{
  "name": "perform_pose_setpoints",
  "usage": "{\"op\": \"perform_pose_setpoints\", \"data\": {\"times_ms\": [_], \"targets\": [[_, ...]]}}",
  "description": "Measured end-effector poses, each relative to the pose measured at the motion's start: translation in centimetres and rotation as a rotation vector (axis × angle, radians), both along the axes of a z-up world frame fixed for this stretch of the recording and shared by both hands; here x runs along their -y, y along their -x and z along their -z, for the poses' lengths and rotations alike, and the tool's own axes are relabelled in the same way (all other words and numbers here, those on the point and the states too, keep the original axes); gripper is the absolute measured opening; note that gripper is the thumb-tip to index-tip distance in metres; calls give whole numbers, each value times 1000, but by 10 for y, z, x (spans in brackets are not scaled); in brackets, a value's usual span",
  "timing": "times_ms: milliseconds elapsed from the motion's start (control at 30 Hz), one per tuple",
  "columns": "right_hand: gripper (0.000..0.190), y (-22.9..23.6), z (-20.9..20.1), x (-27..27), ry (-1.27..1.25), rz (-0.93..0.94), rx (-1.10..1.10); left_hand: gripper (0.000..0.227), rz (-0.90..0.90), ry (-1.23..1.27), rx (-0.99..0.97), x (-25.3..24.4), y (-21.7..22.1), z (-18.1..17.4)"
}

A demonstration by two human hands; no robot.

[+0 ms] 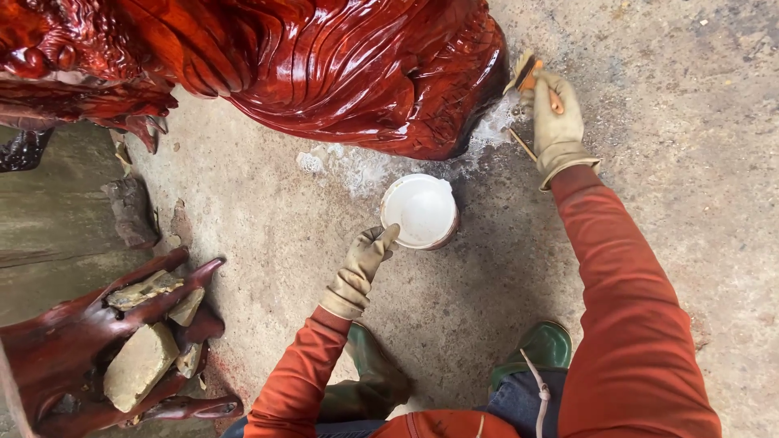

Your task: Applying a liquid finish or stain to a large wooden sculpture using a paintbrush.

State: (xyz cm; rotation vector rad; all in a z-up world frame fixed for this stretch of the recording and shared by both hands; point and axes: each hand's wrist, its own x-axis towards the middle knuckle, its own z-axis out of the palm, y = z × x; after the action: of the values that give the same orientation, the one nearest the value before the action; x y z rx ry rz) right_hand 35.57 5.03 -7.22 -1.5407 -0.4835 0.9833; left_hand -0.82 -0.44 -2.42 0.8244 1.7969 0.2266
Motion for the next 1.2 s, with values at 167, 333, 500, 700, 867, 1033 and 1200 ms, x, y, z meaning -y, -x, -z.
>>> {"op": "perform_pose_setpoints", "data": {"times_ms": [167, 333, 500, 700, 867, 1033, 1200], "targets": [[34, 39, 16, 33, 173, -426, -102, 50, 314, 13, -103, -3, -11, -22], [28, 48, -19, 16, 310, -236, -221, 52, 290, 7, -95, -3, -17, -36], [18, 24, -21, -7, 53, 235, -308, 54, 279, 12, -91, -2, -24, -58], [23, 83, 5, 39, 280, -130, -259, 54, 270, -14, -75, -1, -2, -12], [30, 61, -48, 30, 127, -292, -251, 51, 276, 6, -100, -2, -14, -43], [24, 52, -56, 19, -163, -43, -328, 49, 299, 26, -111, -5, -9, -32], [23, 94, -53, 47, -199, -46, -214, 50, 291, 10, -125, -2, -2, -23]]}}
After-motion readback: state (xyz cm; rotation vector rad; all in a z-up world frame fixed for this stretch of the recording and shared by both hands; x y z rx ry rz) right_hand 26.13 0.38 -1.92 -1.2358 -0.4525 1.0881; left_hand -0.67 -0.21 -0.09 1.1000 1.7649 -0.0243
